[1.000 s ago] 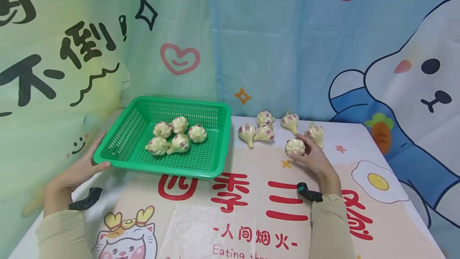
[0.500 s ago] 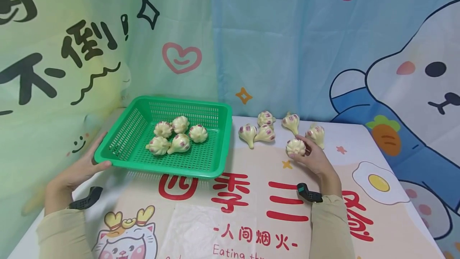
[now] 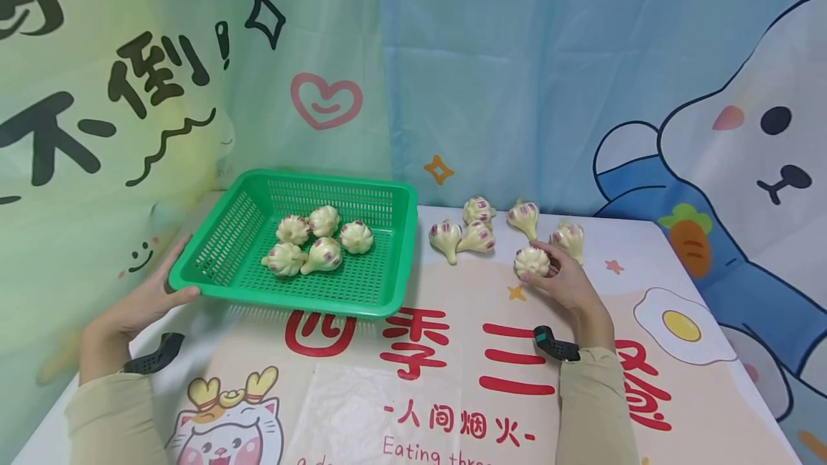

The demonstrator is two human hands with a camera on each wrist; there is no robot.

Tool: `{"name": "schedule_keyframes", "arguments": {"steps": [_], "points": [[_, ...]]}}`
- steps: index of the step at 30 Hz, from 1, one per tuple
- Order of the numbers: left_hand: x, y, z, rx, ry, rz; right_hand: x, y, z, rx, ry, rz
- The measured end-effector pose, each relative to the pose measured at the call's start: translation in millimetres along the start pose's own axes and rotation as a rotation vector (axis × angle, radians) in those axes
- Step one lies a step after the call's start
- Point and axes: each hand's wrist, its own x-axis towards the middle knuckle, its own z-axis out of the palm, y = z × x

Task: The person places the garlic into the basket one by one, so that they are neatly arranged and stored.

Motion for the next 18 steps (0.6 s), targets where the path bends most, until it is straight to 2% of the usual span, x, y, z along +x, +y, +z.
{"name": "schedule_keyframes", "arguments": {"steps": [7, 18], "points": [[-0.2, 0.8, 0.5, 0.003, 0.001, 0.014, -0.6, -4, 1, 0.025, -0.007, -0.018], [0.3, 0.5, 0.8, 0.002, 0.002, 0.022, -1.1, -15, 3, -0.012, -0.019, 0.029]]}}
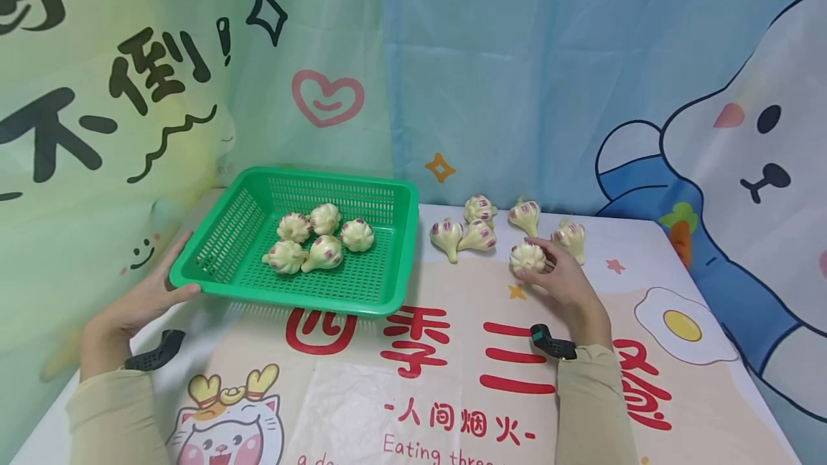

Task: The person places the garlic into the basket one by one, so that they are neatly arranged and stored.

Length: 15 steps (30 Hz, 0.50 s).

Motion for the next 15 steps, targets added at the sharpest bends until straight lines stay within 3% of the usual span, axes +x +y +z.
{"name": "schedule_keyframes", "arguments": {"steps": [15], "points": [[-0.9, 1.7, -0.5, 0.005, 0.003, 0.001, -0.9, -20, 7, -0.020, 0.014, -0.054]]}}
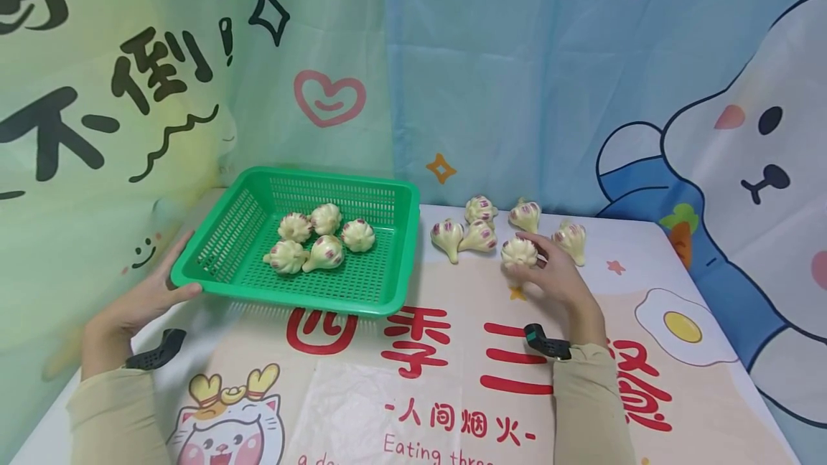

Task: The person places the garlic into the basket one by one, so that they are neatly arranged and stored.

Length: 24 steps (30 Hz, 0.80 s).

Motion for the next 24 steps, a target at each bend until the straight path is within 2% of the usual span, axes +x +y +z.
{"name": "schedule_keyframes", "arguments": {"steps": [12, 24], "points": [[0.1, 0.6, -0.9, -0.013, -0.005, 0.008, -3.3, -27, 7, -0.069, 0.028, -0.135], [0.7, -0.5, 1.1, -0.006, -0.002, 0.014, -1.8, -47, 24, -0.057, 0.025, -0.259]]}}
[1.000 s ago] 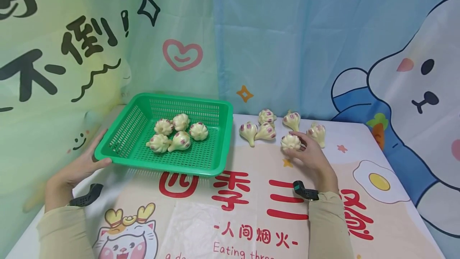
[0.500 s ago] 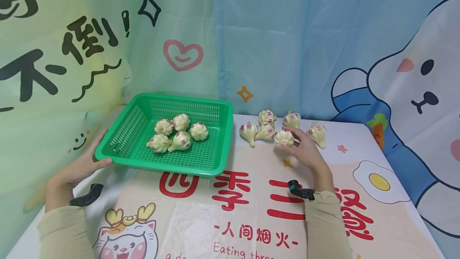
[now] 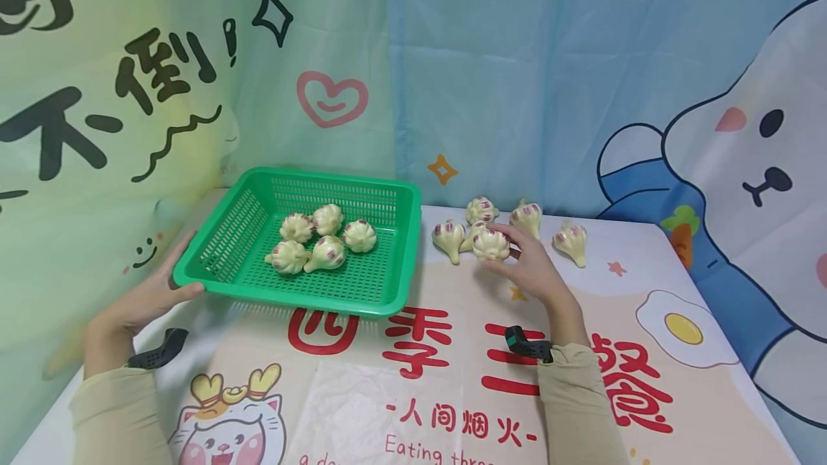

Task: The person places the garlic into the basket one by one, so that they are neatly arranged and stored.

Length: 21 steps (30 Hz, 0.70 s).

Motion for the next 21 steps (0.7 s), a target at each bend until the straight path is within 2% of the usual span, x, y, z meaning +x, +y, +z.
{"name": "schedule_keyframes", "arguments": {"steps": [6, 13, 21], "points": [[0.7, 0.7, 0.2, 0.006, 0.004, 0.006, 1.2, -9, 6, 0.030, -0.028, -0.032], [2.0, -0.8, 0.3, -0.006, -0.002, 0.014, 1.5, -24, 13, 0.036, -0.029, -0.106], [1.3, -0.7, -0.2, 0.011, 0.009, 0.003, -0.3, -41, 19, 0.050, -0.049, -0.131]]}}
